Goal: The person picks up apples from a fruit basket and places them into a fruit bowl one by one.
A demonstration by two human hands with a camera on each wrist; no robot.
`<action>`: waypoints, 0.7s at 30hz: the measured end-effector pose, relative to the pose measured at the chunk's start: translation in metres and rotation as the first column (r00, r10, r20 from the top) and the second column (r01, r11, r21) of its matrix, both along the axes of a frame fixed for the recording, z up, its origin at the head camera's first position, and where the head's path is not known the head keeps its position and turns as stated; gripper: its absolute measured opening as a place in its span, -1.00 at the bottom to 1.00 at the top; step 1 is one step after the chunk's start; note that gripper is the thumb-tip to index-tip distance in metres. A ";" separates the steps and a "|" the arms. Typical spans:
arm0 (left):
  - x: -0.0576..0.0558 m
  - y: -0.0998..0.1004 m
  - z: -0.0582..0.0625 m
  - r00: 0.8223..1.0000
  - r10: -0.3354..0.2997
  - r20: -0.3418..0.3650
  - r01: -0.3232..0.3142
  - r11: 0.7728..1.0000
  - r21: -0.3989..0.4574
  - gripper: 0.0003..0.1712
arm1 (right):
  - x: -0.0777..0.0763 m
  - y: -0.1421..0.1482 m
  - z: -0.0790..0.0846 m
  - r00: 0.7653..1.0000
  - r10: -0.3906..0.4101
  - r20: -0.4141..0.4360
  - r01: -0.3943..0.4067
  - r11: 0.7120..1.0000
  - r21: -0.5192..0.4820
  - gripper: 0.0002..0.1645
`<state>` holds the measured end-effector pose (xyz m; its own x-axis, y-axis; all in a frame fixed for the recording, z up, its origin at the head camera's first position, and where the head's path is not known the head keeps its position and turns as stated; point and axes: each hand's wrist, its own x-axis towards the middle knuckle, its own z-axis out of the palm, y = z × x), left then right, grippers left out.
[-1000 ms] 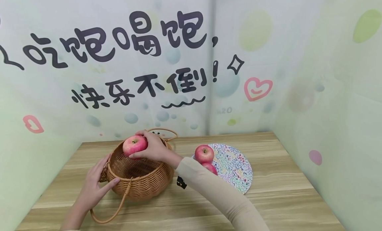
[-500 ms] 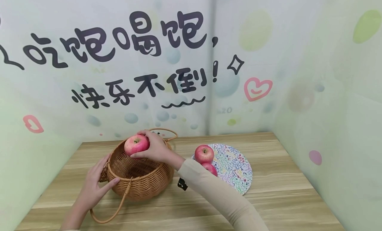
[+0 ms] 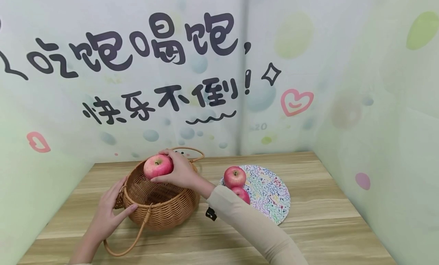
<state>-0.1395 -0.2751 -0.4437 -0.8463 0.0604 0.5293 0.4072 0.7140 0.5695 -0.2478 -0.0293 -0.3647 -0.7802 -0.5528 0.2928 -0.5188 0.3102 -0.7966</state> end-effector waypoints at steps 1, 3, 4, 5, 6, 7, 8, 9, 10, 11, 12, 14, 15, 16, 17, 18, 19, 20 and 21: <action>0.000 0.000 0.000 1.000 0.000 0.000 0.000 1.000 0.000 0.07 | 0.000 0.001 0.000 1.000 0.003 -0.001 -0.003 1.000 -0.008 -0.03; 0.000 0.000 0.000 1.000 -0.002 -0.004 0.002 1.000 0.001 0.07 | 0.001 0.002 0.000 1.000 0.006 -0.007 -0.007 1.000 -0.015 -0.03; 0.000 0.000 0.000 1.000 -0.002 -0.006 0.002 1.000 0.001 0.07 | 0.001 0.003 0.000 1.000 0.008 -0.004 -0.008 1.000 -0.019 -0.03; 0.000 0.000 0.000 1.000 -0.002 -0.006 0.002 1.000 0.001 0.07 | 0.001 0.003 0.000 1.000 0.011 -0.004 -0.011 1.000 -0.027 -0.03; 0.000 0.000 -0.001 1.000 -0.002 -0.007 0.002 1.000 0.001 0.07 | 0.002 0.004 0.000 1.000 0.014 -0.002 -0.014 0.999 -0.037 -0.03; 0.000 0.000 -0.001 1.000 -0.002 -0.008 0.002 1.000 0.001 0.07 | 0.002 0.005 0.000 1.000 0.014 -0.001 -0.014 0.999 -0.043 -0.03; 0.000 0.000 -0.001 1.000 -0.002 -0.007 0.002 1.000 0.000 0.07 | 0.003 0.005 0.000 1.000 0.014 -0.001 -0.014 0.999 -0.048 -0.03; 0.000 0.000 -0.001 1.000 -0.001 -0.006 0.001 1.000 0.000 0.07 | 0.004 0.006 0.000 1.000 0.015 -0.001 -0.015 0.998 -0.055 -0.02; 0.000 0.000 -0.001 1.000 -0.001 -0.004 0.001 1.000 0.000 0.07 | 0.004 0.006 0.000 1.000 0.016 -0.002 -0.016 0.998 -0.057 -0.02; 0.000 0.000 -0.001 1.000 0.000 -0.002 0.000 1.000 0.000 0.08 | 0.005 0.007 0.000 1.000 0.017 -0.007 -0.017 0.998 -0.060 -0.03; 0.000 0.000 -0.001 1.000 -0.001 -0.001 0.001 1.000 0.000 0.08 | 0.005 0.008 0.000 1.000 0.016 -0.012 -0.017 0.998 -0.060 -0.03; 0.000 0.000 -0.001 1.000 -0.001 0.001 0.001 1.000 0.002 0.08 | 0.006 0.009 0.000 1.000 0.014 -0.026 -0.015 0.998 -0.061 -0.04; 0.000 0.000 -0.001 1.000 -0.001 0.001 0.001 1.000 0.003 0.08 | 0.007 0.009 0.000 0.999 0.014 -0.030 -0.016 0.998 -0.060 -0.04; 0.000 0.000 -0.001 1.000 -0.001 0.002 0.001 1.000 0.003 0.08 | 0.007 0.010 0.000 0.999 0.014 -0.036 -0.016 0.998 -0.061 -0.05; 0.000 0.000 -0.001 1.000 -0.001 0.002 0.001 1.000 0.004 0.08 | 0.008 0.010 0.000 0.999 0.013 -0.041 -0.016 0.998 -0.065 -0.06; 0.000 -0.001 -0.001 1.000 -0.001 0.002 0.001 1.000 0.005 0.08 | 0.008 0.010 0.000 0.999 0.014 -0.047 -0.017 0.997 -0.069 -0.06; 0.000 -0.001 -0.001 1.000 -0.001 0.002 0.001 1.000 0.005 0.08 | 0.009 0.010 -0.001 0.998 0.013 -0.054 -0.017 0.997 -0.072 -0.06; 0.000 -0.001 -0.001 1.000 0.000 0.002 0.000 1.000 0.003 0.08 | 0.009 0.011 -0.001 0.998 0.013 -0.058 -0.017 0.997 -0.075 -0.07; 0.000 -0.001 -0.002 1.000 0.000 0.002 0.000 1.000 0.003 0.08 | 0.009 0.011 -0.002 0.998 0.013 -0.063 -0.018 0.997 -0.078 -0.06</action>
